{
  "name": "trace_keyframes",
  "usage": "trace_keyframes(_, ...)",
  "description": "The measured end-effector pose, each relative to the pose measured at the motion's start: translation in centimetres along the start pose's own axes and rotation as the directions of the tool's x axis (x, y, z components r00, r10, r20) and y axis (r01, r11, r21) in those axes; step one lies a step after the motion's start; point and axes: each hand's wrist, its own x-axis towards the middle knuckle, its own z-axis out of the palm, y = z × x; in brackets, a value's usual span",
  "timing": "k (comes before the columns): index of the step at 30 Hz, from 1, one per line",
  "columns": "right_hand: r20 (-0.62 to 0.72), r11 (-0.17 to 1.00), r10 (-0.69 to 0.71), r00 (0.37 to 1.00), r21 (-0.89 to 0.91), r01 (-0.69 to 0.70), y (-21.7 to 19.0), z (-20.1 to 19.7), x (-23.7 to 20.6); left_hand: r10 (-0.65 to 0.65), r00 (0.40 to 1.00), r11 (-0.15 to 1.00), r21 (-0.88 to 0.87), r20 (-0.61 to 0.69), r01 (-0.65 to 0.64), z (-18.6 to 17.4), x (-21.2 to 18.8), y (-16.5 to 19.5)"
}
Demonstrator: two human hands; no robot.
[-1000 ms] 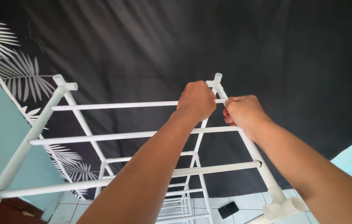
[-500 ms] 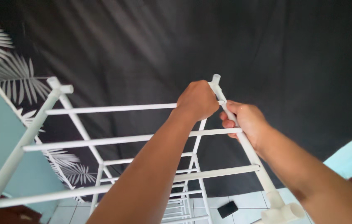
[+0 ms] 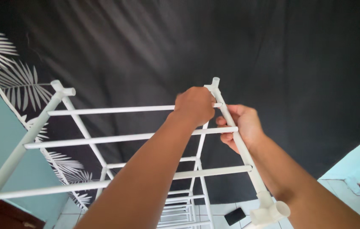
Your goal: The person works on a white PVC pipe rack, pulling tubes and tee joints apart to disassemble the frame, then reassembles it by fitting tubes back into the connectors and pressing white end caps onto the uprights.
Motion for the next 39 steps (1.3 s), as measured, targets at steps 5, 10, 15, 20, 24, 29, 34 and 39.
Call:
trace_keyframes(5,-0.089,0.995,0.057,0.994,-0.075,-0.063,-0.5,-0.1,-2.9,0.055,0.991,0.951,-0.310,0.119,-0.016,-3.0,-4.3,2.3)
trace_keyframes(10,0.016,0.975,0.127,0.992,-0.188,-0.121,-0.8,-2.0,-6.2,0.075,0.958,0.994,-0.093,0.277,-0.051,-5.0,-8.0,3.6)
trace_keyframes(15,0.126,0.984,0.139,0.982,-0.126,-0.123,-0.1,-4.4,-5.6,0.031,0.960,0.999,-0.025,0.279,-0.025,-4.3,-8.1,4.1)
trace_keyframes(20,0.106,0.989,0.109,0.988,-0.109,-0.098,0.2,-4.3,-5.4,0.013,0.954,0.996,-0.089,0.298,0.014,-3.6,-7.9,3.8)
trace_keyframes(24,-0.154,0.940,-0.020,0.988,-0.340,-0.034,0.6,-1.7,-6.5,-0.009,0.954,0.993,-0.113,0.299,0.045,-3.5,-7.9,4.1)
trace_keyframes(29,-0.269,0.832,-0.153,0.951,-0.554,-0.023,0.1,1.4,-8.2,-0.043,0.936,0.990,-0.114,0.351,0.088,-3.6,-7.5,4.2)
trace_keyframes(34,-0.291,0.684,-0.203,0.935,-0.726,-0.077,-0.2,2.2,-8.4,-0.028,0.929,0.988,-0.130,0.368,0.081,-3.3,-7.2,4.0)
trace_keyframes(39,-0.224,0.794,-0.170,0.960,-0.608,-0.002,0.6,0.1,-7.5,0.112,0.946,0.993,-0.076,0.304,-0.093,-3.4,-7.2,3.9)
